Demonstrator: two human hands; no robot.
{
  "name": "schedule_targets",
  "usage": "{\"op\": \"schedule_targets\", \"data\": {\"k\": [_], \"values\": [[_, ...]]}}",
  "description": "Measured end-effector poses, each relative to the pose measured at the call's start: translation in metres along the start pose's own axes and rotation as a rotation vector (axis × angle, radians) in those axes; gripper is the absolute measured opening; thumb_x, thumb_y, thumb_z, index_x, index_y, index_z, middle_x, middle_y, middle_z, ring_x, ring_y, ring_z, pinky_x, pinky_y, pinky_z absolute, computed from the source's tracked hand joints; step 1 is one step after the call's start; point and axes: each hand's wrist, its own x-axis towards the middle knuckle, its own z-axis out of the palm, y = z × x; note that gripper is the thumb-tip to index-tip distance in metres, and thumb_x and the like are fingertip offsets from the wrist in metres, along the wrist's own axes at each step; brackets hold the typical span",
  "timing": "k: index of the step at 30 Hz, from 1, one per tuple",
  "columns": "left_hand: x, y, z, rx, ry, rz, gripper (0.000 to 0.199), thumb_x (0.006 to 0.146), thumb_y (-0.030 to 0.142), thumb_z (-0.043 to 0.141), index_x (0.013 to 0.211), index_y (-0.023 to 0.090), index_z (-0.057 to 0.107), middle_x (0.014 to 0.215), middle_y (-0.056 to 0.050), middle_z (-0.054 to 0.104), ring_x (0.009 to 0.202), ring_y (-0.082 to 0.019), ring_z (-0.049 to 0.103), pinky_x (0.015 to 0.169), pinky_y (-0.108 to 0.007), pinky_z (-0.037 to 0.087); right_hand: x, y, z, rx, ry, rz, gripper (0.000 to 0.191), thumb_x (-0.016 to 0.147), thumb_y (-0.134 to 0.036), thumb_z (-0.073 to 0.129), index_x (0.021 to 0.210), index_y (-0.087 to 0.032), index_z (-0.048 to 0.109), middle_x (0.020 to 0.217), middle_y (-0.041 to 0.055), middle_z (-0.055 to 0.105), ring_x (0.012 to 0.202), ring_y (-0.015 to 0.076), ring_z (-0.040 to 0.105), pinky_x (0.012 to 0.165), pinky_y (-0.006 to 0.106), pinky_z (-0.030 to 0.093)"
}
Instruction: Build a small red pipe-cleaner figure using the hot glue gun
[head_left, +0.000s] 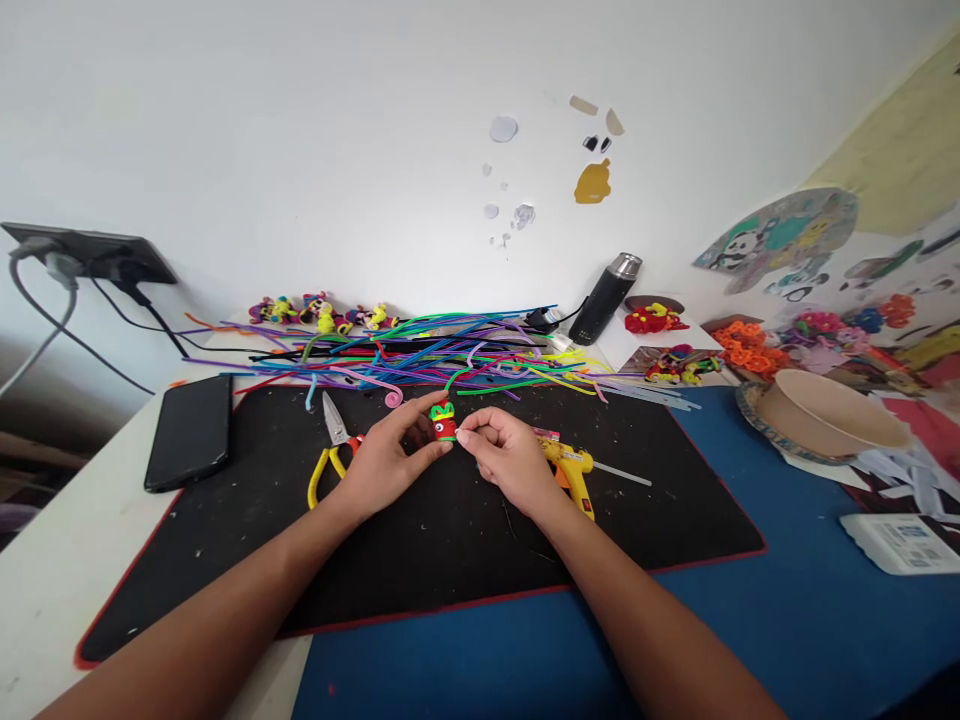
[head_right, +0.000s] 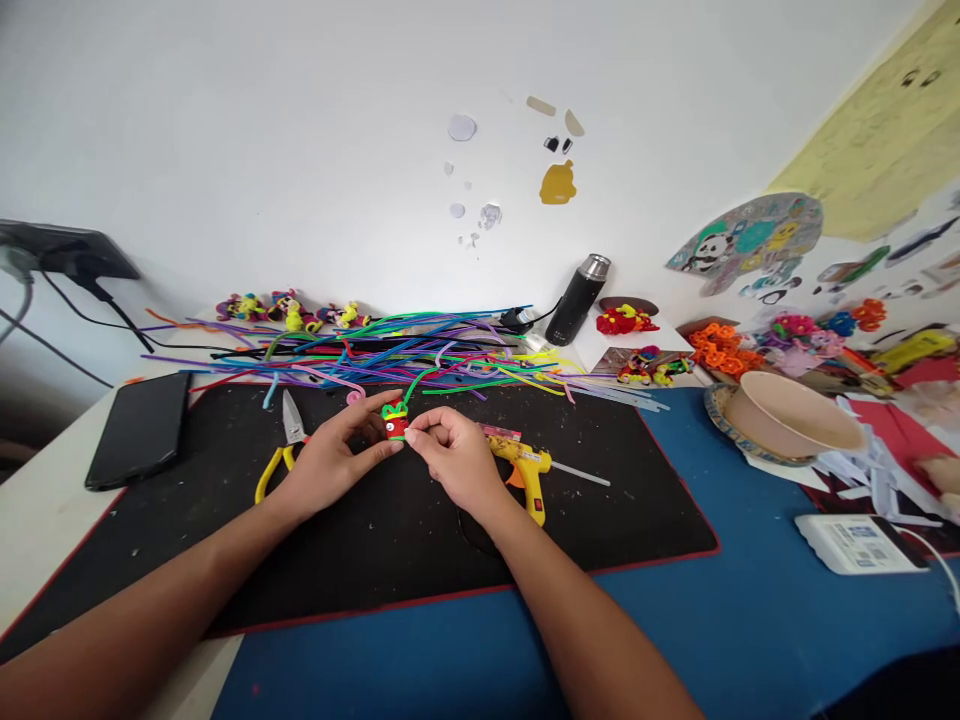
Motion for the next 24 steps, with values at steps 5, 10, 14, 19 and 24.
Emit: {"op": "schedule_targets", "data": {"k": [5, 10, 14, 19, 24], "values": [[0.000, 0.000, 0.000, -0.016, -0.025, 0.023, 0.058, 0.092, 0.034, 0.075, 0.147, 0.022, 0.061, 0.087, 0.000, 0.067, 0.075, -0.017, 0.062, 0.073, -0.031, 0.056, 0.000, 0.005, 0.002, -0.009, -0.018, -0.043, 0.027, 0.088, -0.046, 0.078, 0.094, -0.022, 0.067, 0.056, -0.0115, 0.043, 0.042, 0.0066, 0.034, 0.041, 0.022, 0.024], [0.000, 0.000, 0.000, -0.003, -0.032, 0.050, 0.057, 0.092, 0.033, 0.074, 0.147, 0.022, 0.061, 0.087, 0.000, 0.067, 0.074, -0.017, 0.062, 0.072, -0.030, 0.057, 0.000, 0.007, 0.003, -0.021, -0.011, -0.039, 0.026, 0.088, -0.045, 0.078, 0.092, -0.022, 0.067, 0.054, -0.0116, 0.043, 0.043, 0.0071, 0.034, 0.042, 0.022, 0.026], [-0.001, 0.001, 0.000, 0.016, -0.035, 0.074, 0.056, 0.094, 0.034, 0.073, 0.147, 0.023, 0.060, 0.087, 0.000, 0.068, 0.074, -0.017, 0.063, 0.072, -0.031, 0.057, -0.001, 0.007, 0.004, -0.023, 0.003, -0.028, 0.028, 0.086, -0.046, 0.079, 0.091, -0.022, 0.066, 0.055, -0.0112, 0.045, 0.042, 0.0069, 0.034, 0.041, 0.022, 0.025], [-0.001, 0.001, 0.000, 0.021, -0.041, 0.074, 0.055, 0.094, 0.035, 0.073, 0.146, 0.023, 0.061, 0.088, 0.000, 0.068, 0.073, -0.017, 0.062, 0.071, -0.030, 0.057, 0.000, 0.010, 0.003, -0.019, 0.026, -0.045, 0.028, 0.086, -0.046, 0.079, 0.091, -0.021, 0.067, 0.055, -0.0112, 0.043, 0.042, 0.0068, 0.033, 0.041, 0.022, 0.024], [-0.001, 0.001, 0.000, 0.029, -0.042, 0.087, 0.055, 0.094, 0.033, 0.073, 0.146, 0.024, 0.061, 0.088, 0.000, 0.067, 0.074, -0.017, 0.062, 0.073, -0.031, 0.057, 0.001, 0.012, 0.003, 0.000, 0.039, -0.027, 0.031, 0.085, -0.048, 0.081, 0.089, -0.022, 0.065, 0.055, -0.0114, 0.042, 0.042, 0.0067, 0.031, 0.040, 0.022, 0.023]]}}
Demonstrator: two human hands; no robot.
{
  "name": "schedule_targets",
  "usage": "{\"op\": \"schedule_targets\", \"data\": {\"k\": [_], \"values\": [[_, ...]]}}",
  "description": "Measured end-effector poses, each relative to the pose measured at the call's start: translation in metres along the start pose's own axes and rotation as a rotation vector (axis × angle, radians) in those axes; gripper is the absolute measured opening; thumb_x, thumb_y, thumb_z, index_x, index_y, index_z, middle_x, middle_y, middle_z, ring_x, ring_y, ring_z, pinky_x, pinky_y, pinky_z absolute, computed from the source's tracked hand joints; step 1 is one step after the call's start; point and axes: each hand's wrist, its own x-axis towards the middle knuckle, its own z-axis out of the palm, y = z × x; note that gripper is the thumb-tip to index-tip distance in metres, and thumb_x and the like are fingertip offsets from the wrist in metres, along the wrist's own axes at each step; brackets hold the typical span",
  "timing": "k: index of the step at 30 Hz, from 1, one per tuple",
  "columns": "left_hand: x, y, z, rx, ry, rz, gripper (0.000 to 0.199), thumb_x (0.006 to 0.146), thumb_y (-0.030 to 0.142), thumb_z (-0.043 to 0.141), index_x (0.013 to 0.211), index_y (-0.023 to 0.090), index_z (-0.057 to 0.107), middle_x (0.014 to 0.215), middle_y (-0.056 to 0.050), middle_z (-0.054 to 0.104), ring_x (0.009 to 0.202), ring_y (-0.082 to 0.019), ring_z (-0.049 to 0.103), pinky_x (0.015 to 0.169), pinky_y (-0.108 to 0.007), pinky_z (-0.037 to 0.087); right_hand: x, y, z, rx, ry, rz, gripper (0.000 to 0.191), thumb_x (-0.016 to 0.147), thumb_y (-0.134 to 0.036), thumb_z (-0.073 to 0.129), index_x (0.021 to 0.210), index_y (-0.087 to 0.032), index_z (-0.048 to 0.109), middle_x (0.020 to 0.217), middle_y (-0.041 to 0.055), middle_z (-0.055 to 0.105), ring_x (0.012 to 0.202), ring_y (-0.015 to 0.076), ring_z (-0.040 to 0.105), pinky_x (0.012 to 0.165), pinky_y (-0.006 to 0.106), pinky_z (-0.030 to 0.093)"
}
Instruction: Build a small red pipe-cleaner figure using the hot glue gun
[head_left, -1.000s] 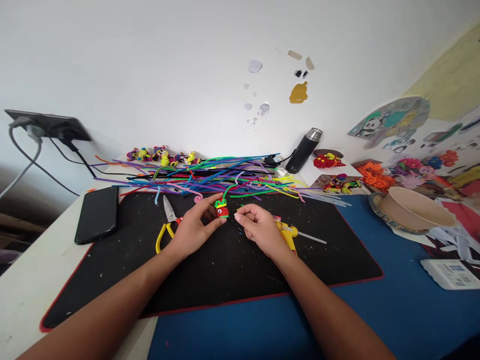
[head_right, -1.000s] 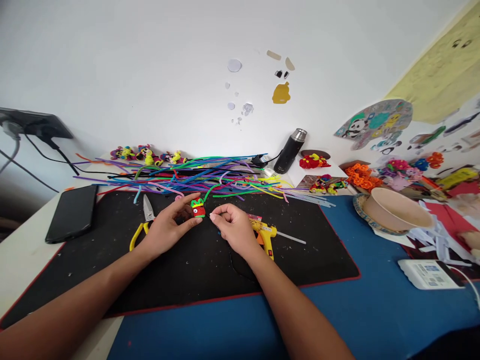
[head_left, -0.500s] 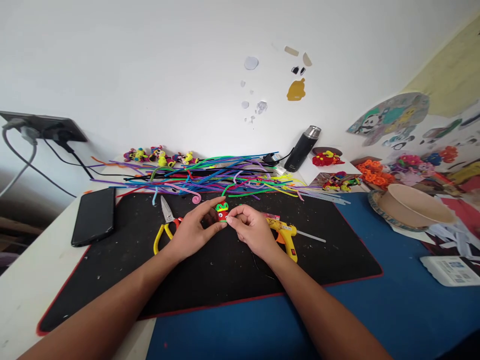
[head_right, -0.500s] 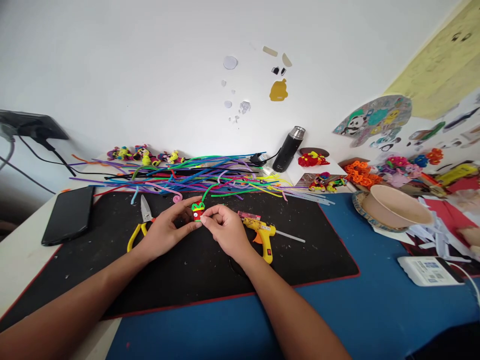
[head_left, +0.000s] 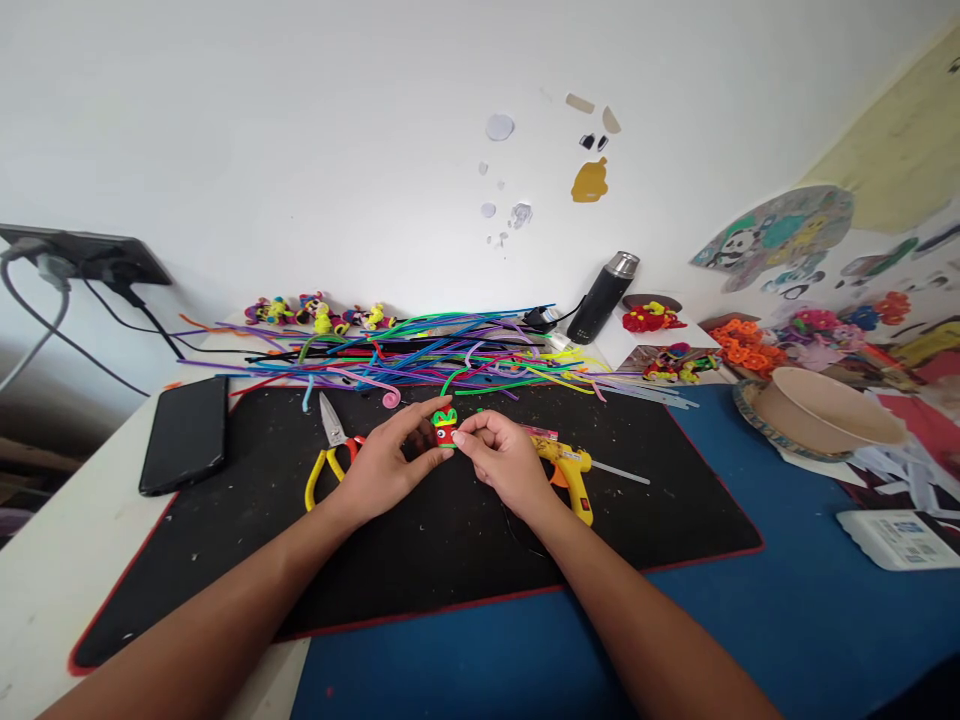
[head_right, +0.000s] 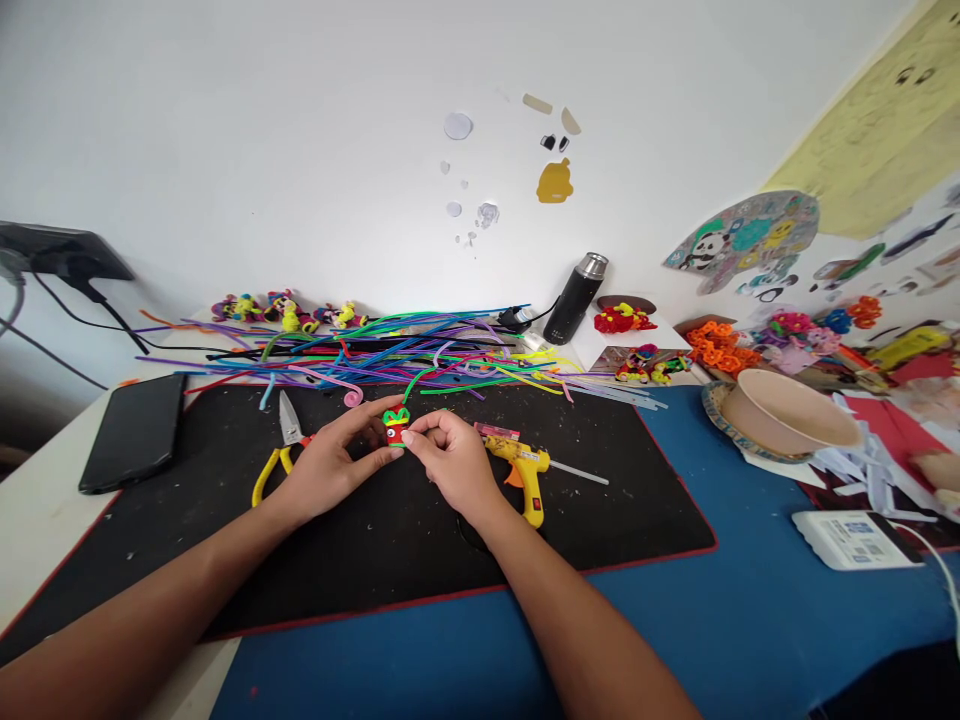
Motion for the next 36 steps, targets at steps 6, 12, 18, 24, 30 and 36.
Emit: {"op": "schedule_targets", "data": {"k": [6, 12, 18, 24, 30, 36], "values": [[-0.0006, 0.0006, -0.0004, 0.046, 0.005, 0.023, 0.053, 0.095, 0.036, 0.072, 0.146, 0.024, 0.061, 0.091, -0.001, 0.067, 0.075, -0.017, 0.063, 0.073, -0.031, 0.058, -0.0006, -0.0008, 0.0010, 0.031, 0.018, 0.024, 0.034, 0.082, -0.050, 0.083, 0.087, -0.022, 0.064, 0.054, -0.0122, 0.041, 0.041, 0.0061, 0.030, 0.040, 0.022, 0.020], [-0.0010, 0.0010, -0.0001, 0.087, 0.005, 0.039, 0.052, 0.096, 0.038, 0.071, 0.146, 0.025, 0.061, 0.092, -0.002, 0.069, 0.075, -0.017, 0.064, 0.072, -0.031, 0.059, -0.0013, -0.0017, 0.0021, 0.063, 0.013, 0.055, 0.038, 0.079, -0.052, 0.085, 0.086, -0.021, 0.064, 0.054, -0.0119, 0.043, 0.041, 0.0055, 0.031, 0.040, 0.022, 0.019], [-0.0015, 0.0003, 0.0007, 0.061, 0.004, 0.024, 0.053, 0.096, 0.037, 0.071, 0.147, 0.025, 0.061, 0.093, -0.002, 0.069, 0.076, -0.017, 0.064, 0.074, -0.031, 0.059, -0.0018, -0.0053, 0.0041, 0.130, 0.011, 0.079, 0.040, 0.076, -0.052, 0.088, 0.085, -0.021, 0.064, 0.053, -0.0125, 0.042, 0.040, 0.0049, 0.030, 0.040, 0.022, 0.019], [-0.0016, 0.0000, 0.0010, 0.036, -0.003, 0.007, 0.055, 0.095, 0.037, 0.072, 0.147, 0.025, 0.060, 0.093, -0.002, 0.069, 0.076, -0.018, 0.063, 0.074, -0.032, 0.059, -0.0033, -0.0073, 0.0055, 0.156, 0.014, 0.089, 0.039, 0.077, -0.050, 0.088, 0.084, -0.021, 0.064, 0.052, -0.0128, 0.041, 0.040, 0.0047, 0.029, 0.040, 0.022, 0.018], [-0.0014, -0.0010, 0.0010, 0.027, -0.003, 0.008, 0.055, 0.095, 0.037, 0.073, 0.147, 0.024, 0.061, 0.093, -0.003, 0.070, 0.076, -0.018, 0.063, 0.074, -0.032, 0.059, -0.0027, -0.0054, 0.0049, 0.154, 0.010, 0.090, 0.039, 0.077, -0.051, 0.087, 0.084, -0.021, 0.064, 0.052, -0.0125, 0.042, 0.040, 0.0049, 0.029, 0.040, 0.023, 0.018], [-0.0016, -0.0012, 0.0015, 0.034, 0.001, 0.020, 0.055, 0.094, 0.034, 0.073, 0.147, 0.025, 0.062, 0.093, -0.002, 0.070, 0.076, -0.017, 0.063, 0.075, -0.032, 0.059, -0.0031, -0.0077, 0.0050, 0.146, 0.007, 0.097, 0.039, 0.077, -0.051, 0.087, 0.083, -0.021, 0.062, 0.053, -0.0128, 0.040, 0.042, 0.0049, 0.028, 0.041, 0.022, 0.018]]}}
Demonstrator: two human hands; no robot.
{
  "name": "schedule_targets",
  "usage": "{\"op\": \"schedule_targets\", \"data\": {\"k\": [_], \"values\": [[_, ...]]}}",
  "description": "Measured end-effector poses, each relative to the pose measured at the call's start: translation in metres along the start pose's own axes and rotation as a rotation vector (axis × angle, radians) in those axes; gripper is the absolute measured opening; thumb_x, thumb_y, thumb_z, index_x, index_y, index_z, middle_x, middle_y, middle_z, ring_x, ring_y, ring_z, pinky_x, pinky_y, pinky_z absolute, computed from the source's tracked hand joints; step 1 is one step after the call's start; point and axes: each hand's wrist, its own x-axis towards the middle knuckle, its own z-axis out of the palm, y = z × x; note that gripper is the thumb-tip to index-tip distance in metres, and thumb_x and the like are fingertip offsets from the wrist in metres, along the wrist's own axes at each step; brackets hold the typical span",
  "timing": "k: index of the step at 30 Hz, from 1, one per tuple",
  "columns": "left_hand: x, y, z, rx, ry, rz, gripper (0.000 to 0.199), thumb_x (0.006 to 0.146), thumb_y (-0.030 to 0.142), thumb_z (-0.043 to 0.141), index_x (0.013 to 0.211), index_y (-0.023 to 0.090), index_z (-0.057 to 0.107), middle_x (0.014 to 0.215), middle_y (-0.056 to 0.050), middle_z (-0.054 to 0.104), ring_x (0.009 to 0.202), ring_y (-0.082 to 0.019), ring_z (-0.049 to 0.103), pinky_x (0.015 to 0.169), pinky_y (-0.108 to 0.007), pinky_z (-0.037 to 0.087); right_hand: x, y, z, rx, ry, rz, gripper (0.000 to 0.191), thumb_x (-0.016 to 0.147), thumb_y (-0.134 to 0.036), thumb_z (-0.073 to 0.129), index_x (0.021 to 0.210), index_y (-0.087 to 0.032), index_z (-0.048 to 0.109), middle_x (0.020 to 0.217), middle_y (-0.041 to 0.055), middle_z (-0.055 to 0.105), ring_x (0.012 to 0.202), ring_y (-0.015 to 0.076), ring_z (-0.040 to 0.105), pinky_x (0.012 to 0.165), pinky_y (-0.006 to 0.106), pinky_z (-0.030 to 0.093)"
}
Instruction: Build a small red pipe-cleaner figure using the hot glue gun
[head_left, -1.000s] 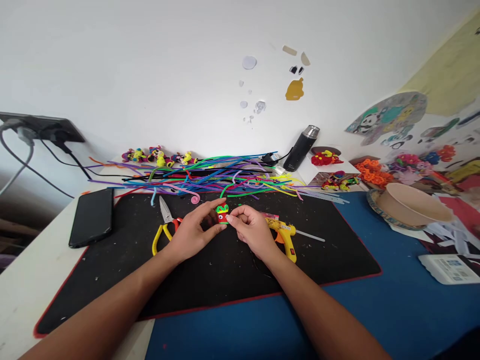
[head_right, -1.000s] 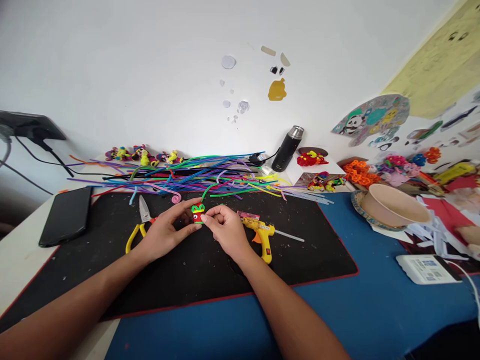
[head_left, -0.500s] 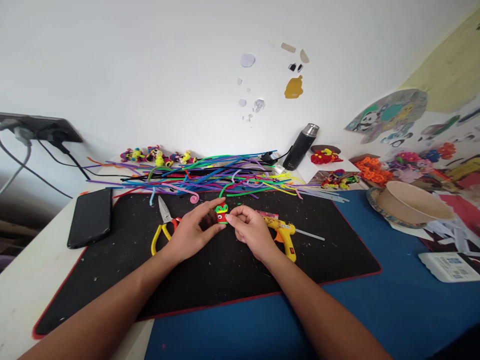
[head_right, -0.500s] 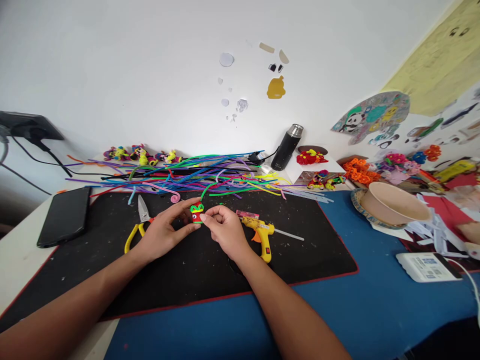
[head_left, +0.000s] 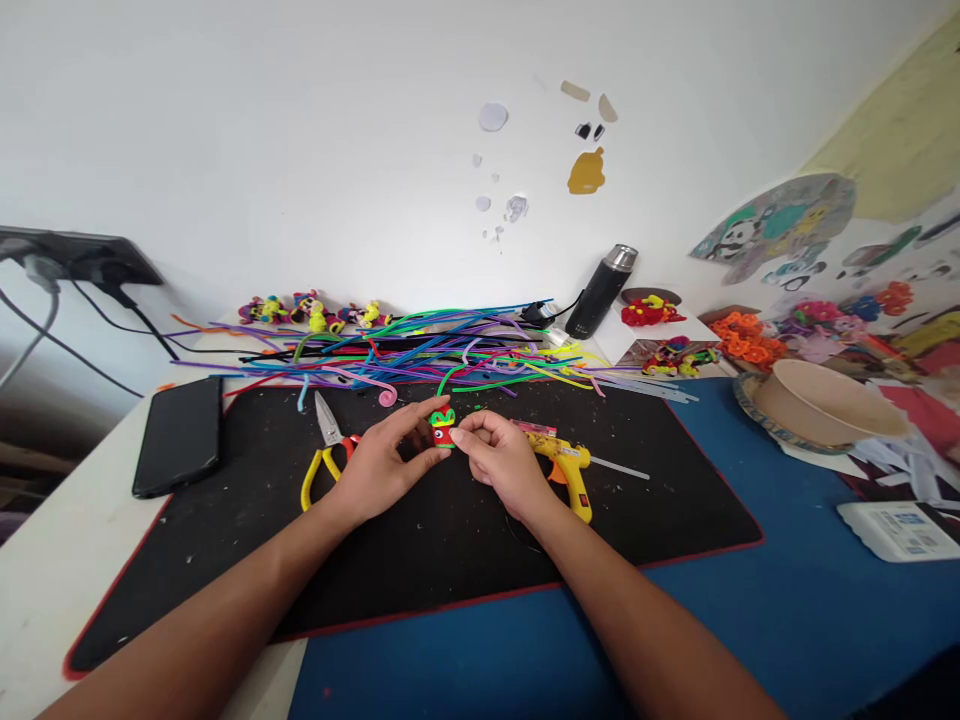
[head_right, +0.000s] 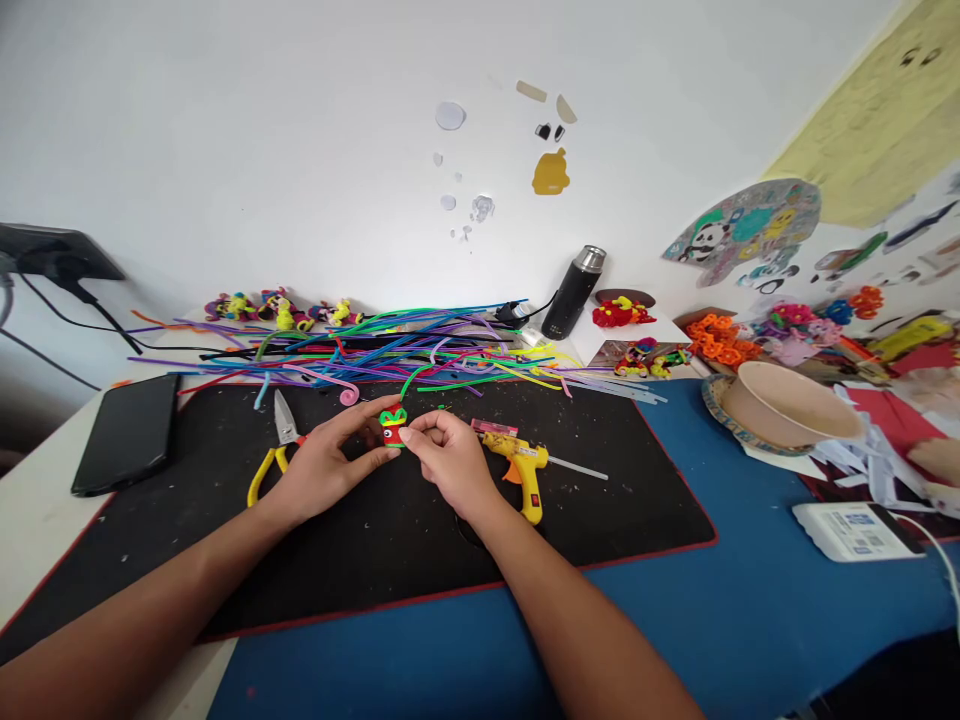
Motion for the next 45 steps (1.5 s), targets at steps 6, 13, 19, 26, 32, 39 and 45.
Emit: {"op": "schedule_targets", "data": {"k": [6, 13, 19, 26, 32, 39, 45], "values": [[0.000, 0.000, -0.001, -0.001, -0.006, -0.007, 0.055, 0.094, 0.035, 0.073, 0.147, 0.025, 0.062, 0.093, -0.002, 0.070, 0.076, -0.018, 0.064, 0.075, -0.032, 0.060, 0.000, 0.000, 0.001, 0.006, 0.003, 0.002, 0.040, 0.076, -0.051, 0.087, 0.083, -0.021, 0.062, 0.053, -0.0129, 0.040, 0.041, 0.0047, 0.027, 0.041, 0.023, 0.018], [0.000, 0.001, -0.002, 0.000, -0.010, -0.009, 0.054, 0.094, 0.035, 0.072, 0.146, 0.025, 0.062, 0.092, -0.002, 0.070, 0.076, -0.018, 0.064, 0.075, -0.032, 0.060, 0.000, 0.001, 0.000, 0.008, 0.002, 0.011, 0.039, 0.076, -0.050, 0.088, 0.084, -0.021, 0.062, 0.053, -0.0126, 0.041, 0.042, 0.0049, 0.028, 0.041, 0.023, 0.019], [0.000, 0.000, -0.001, 0.002, -0.010, -0.007, 0.055, 0.094, 0.035, 0.073, 0.147, 0.025, 0.062, 0.091, -0.001, 0.070, 0.075, -0.017, 0.064, 0.075, -0.031, 0.060, 0.000, 0.000, 0.000, 0.022, -0.002, 0.006, 0.041, 0.075, -0.052, 0.089, 0.083, -0.021, 0.062, 0.054, -0.0125, 0.042, 0.042, 0.0045, 0.027, 0.041, 0.022, 0.018], [0.000, 0.000, -0.001, 0.003, -0.019, -0.018, 0.056, 0.094, 0.034, 0.073, 0.148, 0.025, 0.061, 0.092, -0.002, 0.070, 0.076, -0.017, 0.064, 0.075, -0.031, 0.060, -0.001, 0.000, 0.000, 0.019, 0.000, 0.011, 0.041, 0.075, -0.051, 0.088, 0.084, -0.021, 0.063, 0.054, -0.0125, 0.042, 0.042, 0.0046, 0.027, 0.041, 0.022, 0.018], [0.002, 0.003, -0.001, 0.030, -0.022, -0.029, 0.055, 0.095, 0.037, 0.072, 0.148, 0.025, 0.061, 0.090, -0.002, 0.070, 0.076, -0.018, 0.066, 0.075, -0.032, 0.060, -0.001, 0.002, -0.003, 0.032, -0.011, -0.010, 0.042, 0.078, -0.056, 0.085, 0.086, -0.021, 0.062, 0.052, -0.0126, 0.040, 0.042, 0.0054, 0.027, 0.041, 0.022, 0.018], [0.002, 0.001, -0.002, 0.028, 0.009, -0.041, 0.058, 0.095, 0.044, 0.075, 0.148, 0.025, 0.060, 0.094, -0.002, 0.071, 0.077, -0.018, 0.067, 0.074, -0.032, 0.060, -0.009, 0.000, -0.010, -0.008, -0.025, 0.027, 0.043, 0.080, -0.056, 0.084, 0.096, -0.019, 0.067, 0.053, -0.0125, 0.040, 0.043, 0.0060, 0.029, 0.042, 0.022, 0.020], [0.000, 0.001, 0.000, 0.068, 0.007, -0.007, 0.056, 0.097, 0.047, 0.072, 0.147, 0.024, 0.060, 0.100, -0.004, 0.073, 0.079, -0.018, 0.067, 0.074, -0.031, 0.060, -0.013, -0.001, -0.008, -0.086, -0.116, 0.058, 0.052, 0.083, -0.060, 0.079, 0.109, -0.016, 0.069, 0.050, -0.0112, 0.046, 0.042, 0.0078, 0.032, 0.042, 0.023, 0.024]]}}
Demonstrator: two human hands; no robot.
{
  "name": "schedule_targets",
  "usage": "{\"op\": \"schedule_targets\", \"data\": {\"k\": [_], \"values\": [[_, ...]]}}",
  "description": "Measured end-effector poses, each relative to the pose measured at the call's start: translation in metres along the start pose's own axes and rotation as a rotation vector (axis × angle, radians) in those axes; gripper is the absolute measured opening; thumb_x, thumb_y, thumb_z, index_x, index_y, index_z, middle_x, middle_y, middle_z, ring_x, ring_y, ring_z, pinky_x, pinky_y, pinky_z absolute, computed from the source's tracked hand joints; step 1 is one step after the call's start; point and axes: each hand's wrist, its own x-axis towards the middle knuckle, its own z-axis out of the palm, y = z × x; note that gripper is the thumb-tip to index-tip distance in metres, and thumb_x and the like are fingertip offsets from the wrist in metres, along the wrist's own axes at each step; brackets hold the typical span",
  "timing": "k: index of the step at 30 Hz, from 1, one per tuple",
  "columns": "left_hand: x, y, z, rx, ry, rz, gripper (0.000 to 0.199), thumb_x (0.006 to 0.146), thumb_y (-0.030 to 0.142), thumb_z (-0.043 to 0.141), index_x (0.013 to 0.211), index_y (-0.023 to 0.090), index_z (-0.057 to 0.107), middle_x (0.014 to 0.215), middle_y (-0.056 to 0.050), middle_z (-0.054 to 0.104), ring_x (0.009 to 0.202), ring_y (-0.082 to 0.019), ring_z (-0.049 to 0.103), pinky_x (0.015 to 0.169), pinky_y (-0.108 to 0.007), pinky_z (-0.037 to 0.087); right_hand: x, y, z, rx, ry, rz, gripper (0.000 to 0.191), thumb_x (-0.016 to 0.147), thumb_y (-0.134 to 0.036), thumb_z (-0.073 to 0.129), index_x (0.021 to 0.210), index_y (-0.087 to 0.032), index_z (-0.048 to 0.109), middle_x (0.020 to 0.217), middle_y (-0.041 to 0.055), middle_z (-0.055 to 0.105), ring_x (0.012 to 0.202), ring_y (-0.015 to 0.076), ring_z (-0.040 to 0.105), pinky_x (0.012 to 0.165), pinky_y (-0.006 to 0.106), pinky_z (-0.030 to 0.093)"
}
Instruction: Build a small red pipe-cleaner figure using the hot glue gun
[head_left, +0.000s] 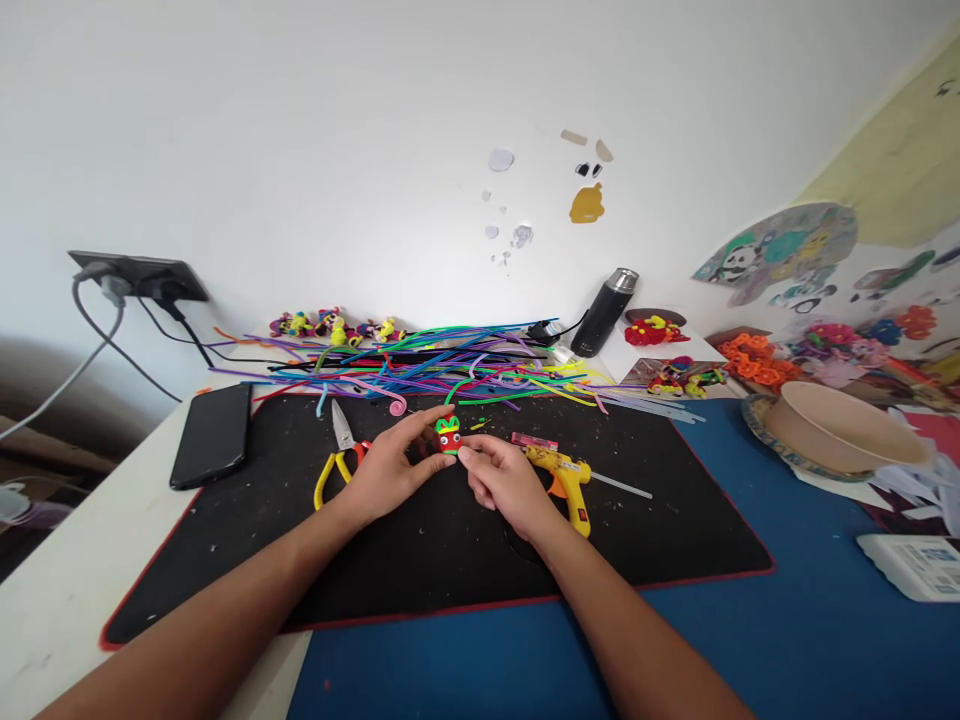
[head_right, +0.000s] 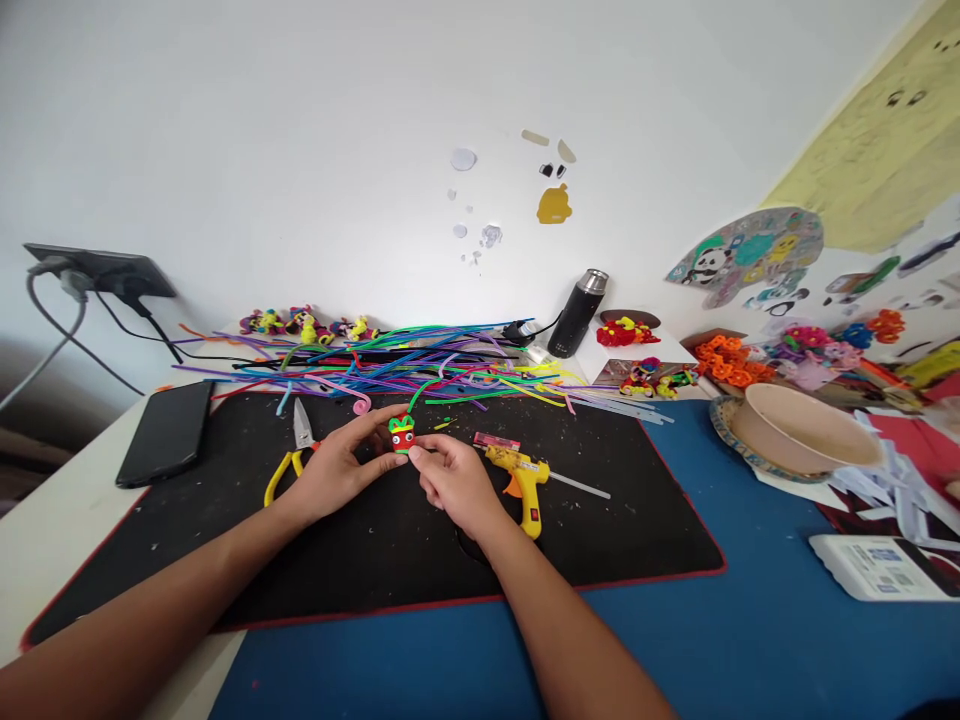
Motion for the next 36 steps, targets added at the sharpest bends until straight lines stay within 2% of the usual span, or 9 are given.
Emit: {"op": "schedule_targets", "data": {"k": [6, 15, 22, 36], "values": [[0.000, 0.000, 0.001, -0.020, -0.031, 0.009, 0.059, 0.095, 0.047, 0.074, 0.148, 0.024, 0.061, 0.097, -0.003, 0.074, 0.077, -0.018, 0.065, 0.076, -0.031, 0.058, 0.001, 0.004, 0.000, 0.025, -0.049, -0.006, 0.049, 0.083, -0.061, 0.079, 0.101, -0.017, 0.067, 0.049, -0.0120, 0.045, 0.041, 0.0066, 0.029, 0.043, 0.024, 0.021], [0.003, 0.000, -0.005, -0.247, -0.128, -0.187, 0.063, 0.089, 0.048, 0.078, 0.145, 0.021, 0.067, 0.104, -0.006, 0.077, 0.087, -0.021, 0.067, 0.081, -0.033, 0.054, 0.000, 0.001, -0.008, 0.044, -0.108, 0.014, 0.051, 0.079, -0.060, 0.083, 0.098, -0.016, 0.066, 0.050, -0.0136, 0.041, 0.042, 0.0056, 0.027, 0.044, 0.025, 0.018], [0.005, 0.003, -0.003, -0.372, -0.141, -0.237, 0.060, 0.087, 0.048, 0.079, 0.139, 0.020, 0.069, 0.108, -0.007, 0.078, 0.096, -0.024, 0.072, 0.088, -0.036, 0.055, 0.001, 0.004, -0.010, 0.025, -0.120, 0.024, 0.049, 0.080, -0.058, 0.082, 0.098, -0.016, 0.065, 0.050, -0.0137, 0.041, 0.043, 0.0057, 0.026, 0.044, 0.026, 0.017], [0.005, 0.001, -0.004, -0.371, -0.140, -0.265, 0.061, 0.086, 0.046, 0.081, 0.141, 0.020, 0.069, 0.102, -0.006, 0.080, 0.092, -0.022, 0.072, 0.085, -0.034, 0.055, 0.001, 0.005, -0.011, -0.001, -0.134, 0.027, 0.047, 0.082, -0.058, 0.081, 0.099, -0.017, 0.065, 0.050, -0.0138, 0.040, 0.043, 0.0060, 0.028, 0.046, 0.027, 0.018]]}}
